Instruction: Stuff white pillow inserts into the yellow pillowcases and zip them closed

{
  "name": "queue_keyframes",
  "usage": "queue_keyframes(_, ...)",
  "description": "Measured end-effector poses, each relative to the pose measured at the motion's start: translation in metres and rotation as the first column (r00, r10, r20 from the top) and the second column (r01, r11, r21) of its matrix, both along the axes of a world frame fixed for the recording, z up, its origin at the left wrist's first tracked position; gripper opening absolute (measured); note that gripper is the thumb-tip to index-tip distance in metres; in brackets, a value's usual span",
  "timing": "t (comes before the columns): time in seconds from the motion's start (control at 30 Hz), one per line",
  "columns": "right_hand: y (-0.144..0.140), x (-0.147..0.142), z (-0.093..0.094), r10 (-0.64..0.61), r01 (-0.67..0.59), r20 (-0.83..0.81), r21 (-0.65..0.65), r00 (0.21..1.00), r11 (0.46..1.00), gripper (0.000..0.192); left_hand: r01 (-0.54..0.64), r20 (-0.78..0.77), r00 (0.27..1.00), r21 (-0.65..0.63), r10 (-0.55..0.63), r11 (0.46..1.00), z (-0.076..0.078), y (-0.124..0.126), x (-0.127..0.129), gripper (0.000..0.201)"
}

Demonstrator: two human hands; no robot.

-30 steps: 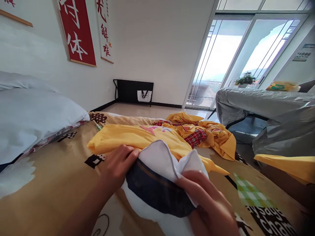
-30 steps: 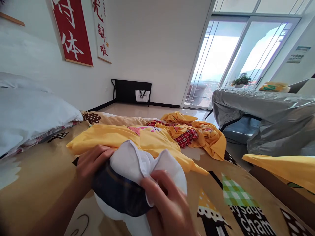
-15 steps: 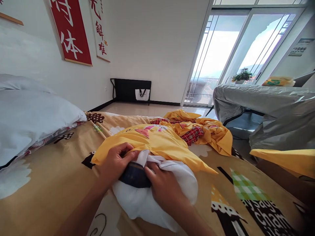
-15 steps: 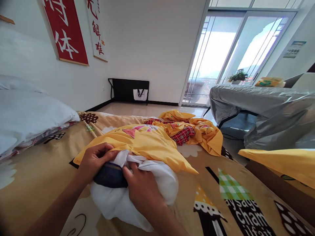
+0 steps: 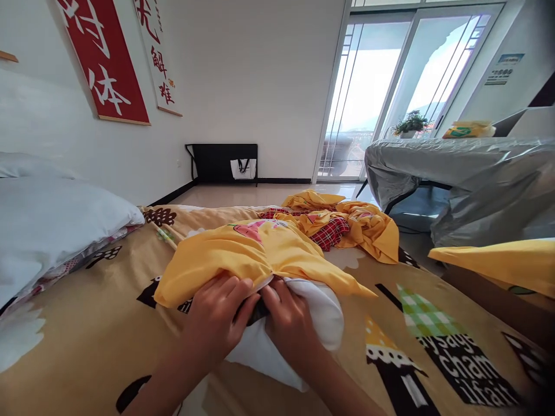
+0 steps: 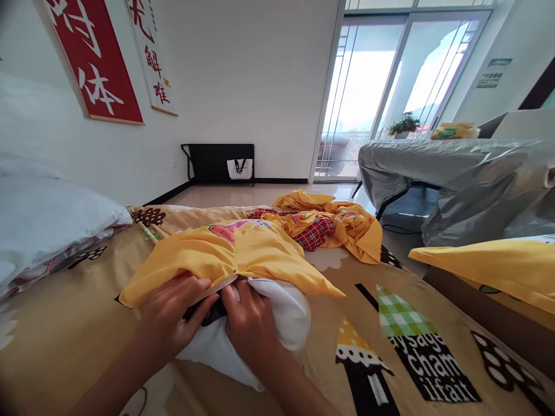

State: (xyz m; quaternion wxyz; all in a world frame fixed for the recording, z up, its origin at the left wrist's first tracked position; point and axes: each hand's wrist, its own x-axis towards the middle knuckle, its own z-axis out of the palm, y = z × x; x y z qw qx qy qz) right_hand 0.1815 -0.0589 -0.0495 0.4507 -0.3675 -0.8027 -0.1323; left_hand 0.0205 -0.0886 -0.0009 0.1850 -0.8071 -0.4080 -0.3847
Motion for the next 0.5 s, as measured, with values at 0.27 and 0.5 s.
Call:
queue_keyframes(0.27,-0.012,-0.007,0.010,-0.019,0.020,-0.006,0.042,1.000,0.999,0.035,-0.185,0.233,0.953,-0.049,0.192,0.981,-0.032,0.038,-0.017,0.015)
queue_keyframes(0.5,-0.075,-0.050,-0.032,-0.202,0.164,0.192,0.197,0.960,0.967,0.030,-0.234,0.337,0.909,-0.074,0.245,0.970,-0.072,0.064,-0.026,0.016)
